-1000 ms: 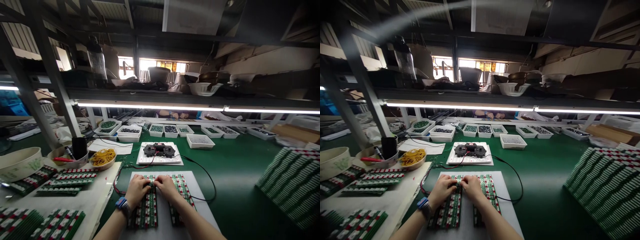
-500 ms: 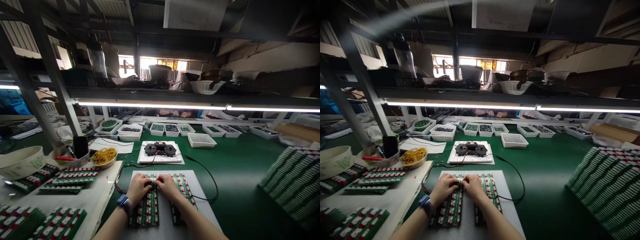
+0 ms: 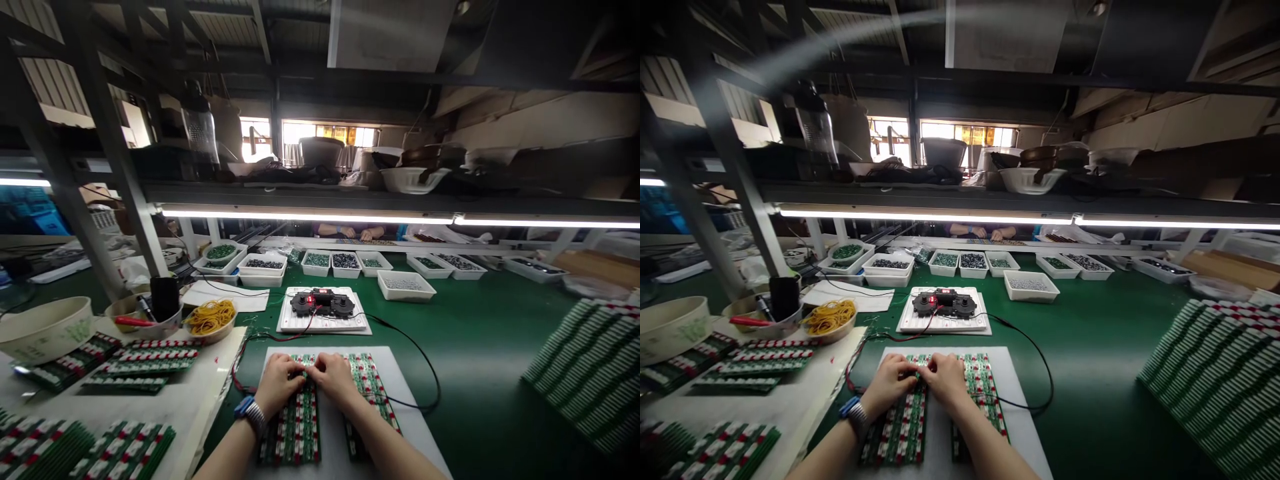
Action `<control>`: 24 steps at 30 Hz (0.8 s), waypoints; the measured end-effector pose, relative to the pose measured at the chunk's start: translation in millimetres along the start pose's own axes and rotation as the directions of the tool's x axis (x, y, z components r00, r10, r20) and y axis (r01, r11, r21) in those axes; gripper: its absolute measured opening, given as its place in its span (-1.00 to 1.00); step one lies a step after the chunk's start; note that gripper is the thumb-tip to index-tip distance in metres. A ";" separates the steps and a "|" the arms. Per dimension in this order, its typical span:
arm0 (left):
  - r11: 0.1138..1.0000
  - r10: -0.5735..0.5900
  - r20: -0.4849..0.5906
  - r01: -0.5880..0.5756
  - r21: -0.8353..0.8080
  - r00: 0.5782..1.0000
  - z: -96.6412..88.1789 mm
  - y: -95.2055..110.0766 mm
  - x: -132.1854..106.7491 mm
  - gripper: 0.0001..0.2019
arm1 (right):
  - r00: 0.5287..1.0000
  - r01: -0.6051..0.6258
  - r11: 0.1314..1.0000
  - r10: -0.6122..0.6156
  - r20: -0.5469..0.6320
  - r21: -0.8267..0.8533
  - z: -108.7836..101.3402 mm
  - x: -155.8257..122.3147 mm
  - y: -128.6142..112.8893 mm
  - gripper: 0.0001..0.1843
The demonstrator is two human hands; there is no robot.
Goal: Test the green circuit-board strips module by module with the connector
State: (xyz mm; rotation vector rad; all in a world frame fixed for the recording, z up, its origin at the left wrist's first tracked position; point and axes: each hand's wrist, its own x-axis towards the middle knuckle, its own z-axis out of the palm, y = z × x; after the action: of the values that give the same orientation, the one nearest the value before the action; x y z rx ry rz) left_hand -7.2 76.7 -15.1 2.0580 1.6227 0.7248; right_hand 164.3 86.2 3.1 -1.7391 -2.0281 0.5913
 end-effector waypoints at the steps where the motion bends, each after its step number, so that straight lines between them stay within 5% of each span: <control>1: 1.000 0.003 -0.002 -0.003 -0.001 1.000 0.2 -0.2 -0.2 -0.78 | 1.000 -0.008 1.000 0.008 -0.011 -0.002 0.9 -0.2 -0.7 -0.75; 15: 0.999 0.026 -0.026 -0.027 -0.038 0.999 2.2 -2.1 -1.7 -0.77 | 0.987 0.087 0.995 -0.081 -0.140 0.042 11.8 -7.9 6.3 -0.77; 24: 0.998 0.060 -0.032 -0.061 -0.032 0.998 6.6 -10.0 -0.1 -0.77 | 0.990 0.079 0.994 -0.069 -0.125 0.080 12.1 -6.4 8.5 -0.77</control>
State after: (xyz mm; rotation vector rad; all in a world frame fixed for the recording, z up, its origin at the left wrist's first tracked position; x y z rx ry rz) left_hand -10.6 78.9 -26.4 2.0905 1.5599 0.8033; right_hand 165.5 80.3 -11.9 -1.6032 -1.9458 0.5269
